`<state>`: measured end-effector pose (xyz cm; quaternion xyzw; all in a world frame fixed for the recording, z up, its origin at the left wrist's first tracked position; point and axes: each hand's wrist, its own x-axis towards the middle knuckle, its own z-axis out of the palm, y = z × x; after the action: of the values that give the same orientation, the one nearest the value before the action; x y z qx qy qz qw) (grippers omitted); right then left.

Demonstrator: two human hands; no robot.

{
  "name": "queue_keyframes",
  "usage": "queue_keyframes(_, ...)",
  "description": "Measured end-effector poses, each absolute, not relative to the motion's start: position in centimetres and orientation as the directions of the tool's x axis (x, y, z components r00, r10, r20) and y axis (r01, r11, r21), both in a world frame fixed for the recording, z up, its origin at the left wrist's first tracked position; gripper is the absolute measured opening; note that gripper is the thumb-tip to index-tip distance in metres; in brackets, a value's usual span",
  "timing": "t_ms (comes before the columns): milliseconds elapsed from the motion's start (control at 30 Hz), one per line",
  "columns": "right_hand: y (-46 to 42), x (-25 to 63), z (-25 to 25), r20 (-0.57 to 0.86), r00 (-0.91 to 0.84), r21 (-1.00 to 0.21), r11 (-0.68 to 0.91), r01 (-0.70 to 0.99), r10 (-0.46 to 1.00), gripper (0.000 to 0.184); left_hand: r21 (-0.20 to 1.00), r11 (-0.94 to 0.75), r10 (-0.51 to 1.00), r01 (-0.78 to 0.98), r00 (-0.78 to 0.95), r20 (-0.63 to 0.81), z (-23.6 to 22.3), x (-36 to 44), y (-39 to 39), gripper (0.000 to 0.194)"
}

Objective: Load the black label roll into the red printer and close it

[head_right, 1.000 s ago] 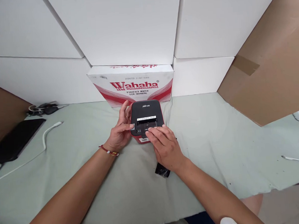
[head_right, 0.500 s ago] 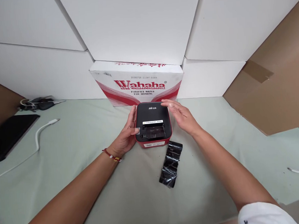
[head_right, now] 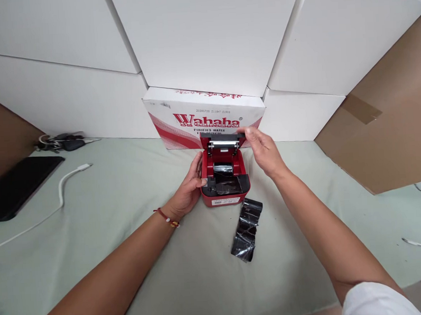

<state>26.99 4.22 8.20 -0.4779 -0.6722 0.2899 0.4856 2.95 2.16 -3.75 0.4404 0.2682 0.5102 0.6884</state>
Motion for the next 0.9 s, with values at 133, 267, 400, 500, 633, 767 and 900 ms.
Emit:
queue_keyframes(133,2.6,25.6,9.6,0.586,0.02,-0.68,0.478,0.555,0.81,0.04,0.879,0.11,0.936,-0.464,0.345,0.065,-3.8,3.0,2.2,0.116)
queue_keyframes(267,1.9,23.0,10.9,0.189,-0.354,-0.447,0.401,0.799,0.916,0.025,0.881,0.108,0.937,-0.461,0.343,0.065,-3.6,3.0,2.3,0.115)
queue_keyframes(400,3.5,20.2,11.6,-0.324,-0.311,0.003,0.329,0.944,0.894,0.038,0.893,0.103,0.938,-0.439,0.343,0.06,-3.5,3.0,2.4,0.114)
queue_keyframes(500,5.0,18.6,11.4,-0.407,-0.252,0.101,0.317,0.943,0.878,0.041,0.89,0.101,0.939,-0.445,0.339,0.063,-3.4,3.1,2.5,0.116)
queue_keyframes(633,5.8,17.7,10.7,-0.406,-0.229,0.124,0.301,0.945,0.885,0.032,0.882,0.094,0.941,-0.462,0.33,0.072,-3.5,3.2,2.7,0.112)
queue_keyframes(767,4.8,17.9,10.8,-0.335,-0.227,0.116,0.279,0.953,0.914,0.03,0.882,0.086,0.935,-0.464,0.342,0.089,-3.7,3.3,2.8,0.111)
queue_keyframes(900,1.9,20.2,12.9,-0.182,-0.273,-0.064,0.266,0.962,0.945,0.037,0.879,0.095,0.937,-0.468,0.341,0.08,-3.5,3.2,2.7,0.112)
